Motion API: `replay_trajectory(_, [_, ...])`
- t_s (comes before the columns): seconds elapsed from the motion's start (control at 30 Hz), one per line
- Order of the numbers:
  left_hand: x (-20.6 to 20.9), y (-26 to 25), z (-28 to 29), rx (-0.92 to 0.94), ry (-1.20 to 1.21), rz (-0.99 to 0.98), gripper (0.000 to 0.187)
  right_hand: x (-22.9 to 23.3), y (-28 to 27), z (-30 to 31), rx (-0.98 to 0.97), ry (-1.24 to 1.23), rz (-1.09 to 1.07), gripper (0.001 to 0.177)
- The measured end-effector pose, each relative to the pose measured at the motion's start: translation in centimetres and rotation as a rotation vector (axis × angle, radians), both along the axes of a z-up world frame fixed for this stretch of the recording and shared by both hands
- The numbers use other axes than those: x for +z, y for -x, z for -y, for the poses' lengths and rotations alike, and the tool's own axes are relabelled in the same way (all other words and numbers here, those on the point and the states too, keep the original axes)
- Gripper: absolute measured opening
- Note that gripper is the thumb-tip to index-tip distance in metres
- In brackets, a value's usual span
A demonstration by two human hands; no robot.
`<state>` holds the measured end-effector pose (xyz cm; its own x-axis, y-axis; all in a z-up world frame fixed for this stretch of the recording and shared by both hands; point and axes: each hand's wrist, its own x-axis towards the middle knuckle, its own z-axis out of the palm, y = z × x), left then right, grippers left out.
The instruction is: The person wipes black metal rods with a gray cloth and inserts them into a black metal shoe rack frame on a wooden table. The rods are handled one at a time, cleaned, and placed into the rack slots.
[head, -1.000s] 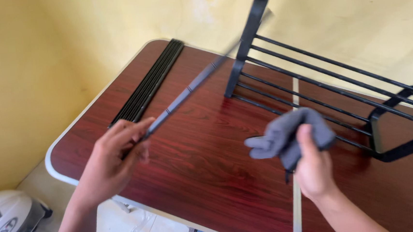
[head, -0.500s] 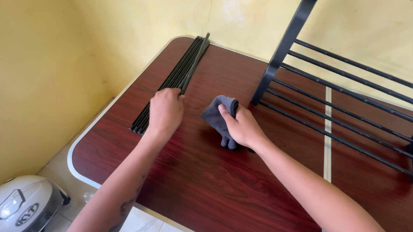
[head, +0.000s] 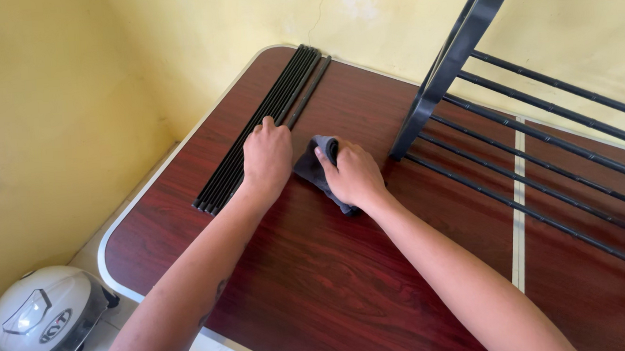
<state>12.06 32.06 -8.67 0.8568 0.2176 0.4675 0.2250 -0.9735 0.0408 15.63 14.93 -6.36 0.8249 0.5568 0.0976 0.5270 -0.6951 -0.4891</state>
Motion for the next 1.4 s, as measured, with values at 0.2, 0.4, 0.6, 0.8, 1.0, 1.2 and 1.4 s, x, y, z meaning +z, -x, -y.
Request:
replay_trajectory(0.2, [0.3,-0.4,-0.1,-0.007,0.019,0.132,0.006,0.0,-0.5,-0.2,0.029,-0.034,0.035,0.046])
replay_trajectory(0.4, [-0.3,-0.8,-1.1,-0.006,0.055,0.104,0.005,-0.7,-0.6,-0.7,0.056,-0.014,0.111,0.044])
replay_trajectory(0.6, [-0.2,-1.3,-1.4,-0.001,0.117,0.173,0.002,-0.9,-0.8,-0.7,0.065,-0.027,0.137,0.046])
replay_trajectory(0.8, [1.8,-0.6,0.9,-0.023,0.114,0.183,0.021,0.5,-0.2,2.4,0.029,-0.056,-0.010,0.046])
replay_trajectory(1.0, [5.3,1.0,5.8,-0.270,0.292,0.202,0.027,3.6,0.4,9.0,0.044,-0.321,-0.703,0.048])
replay_trajectory(1.2, [8.2,2.0,11.2,-0.399,0.651,0.090,0.026,5.6,2.9,16.0,-0.111,-0.051,-0.608,0.046])
replay_trajectory(1.4, [8.3,-0.2,15.8,-0.505,0.742,0.376,0.057,7.8,4.5,19.8,-0.160,0.038,0.320,0.042])
